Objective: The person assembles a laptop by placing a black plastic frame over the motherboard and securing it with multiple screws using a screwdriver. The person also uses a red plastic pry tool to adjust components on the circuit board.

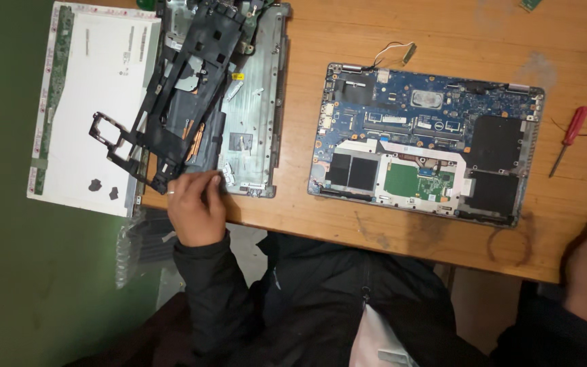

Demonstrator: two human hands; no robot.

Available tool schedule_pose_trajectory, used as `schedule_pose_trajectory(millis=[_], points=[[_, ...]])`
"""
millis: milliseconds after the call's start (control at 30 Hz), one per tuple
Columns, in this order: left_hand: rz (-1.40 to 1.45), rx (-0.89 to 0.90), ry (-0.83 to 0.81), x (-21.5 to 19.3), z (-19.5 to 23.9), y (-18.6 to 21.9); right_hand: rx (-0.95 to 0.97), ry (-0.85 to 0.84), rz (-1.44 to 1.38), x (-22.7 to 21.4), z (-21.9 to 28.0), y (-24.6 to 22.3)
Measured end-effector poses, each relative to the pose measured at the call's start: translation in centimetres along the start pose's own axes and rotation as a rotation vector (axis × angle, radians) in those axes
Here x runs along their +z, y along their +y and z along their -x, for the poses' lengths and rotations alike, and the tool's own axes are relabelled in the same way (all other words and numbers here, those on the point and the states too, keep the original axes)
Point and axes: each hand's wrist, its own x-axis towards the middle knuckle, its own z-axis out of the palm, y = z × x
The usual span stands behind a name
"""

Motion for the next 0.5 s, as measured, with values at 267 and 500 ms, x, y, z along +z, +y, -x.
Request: schedule_pose_trajectory(millis=[267,500], points=[[0.021,0.007,-0.026,0.8,-0.3,0.3,-0.057,0.004,-0.049,0.0,0.0,-0.1],[-0.015,0.051,-0.047,1.3,-0.4,0.3,-0.21,0.025,-0.072,0.2,0.0,2.8]])
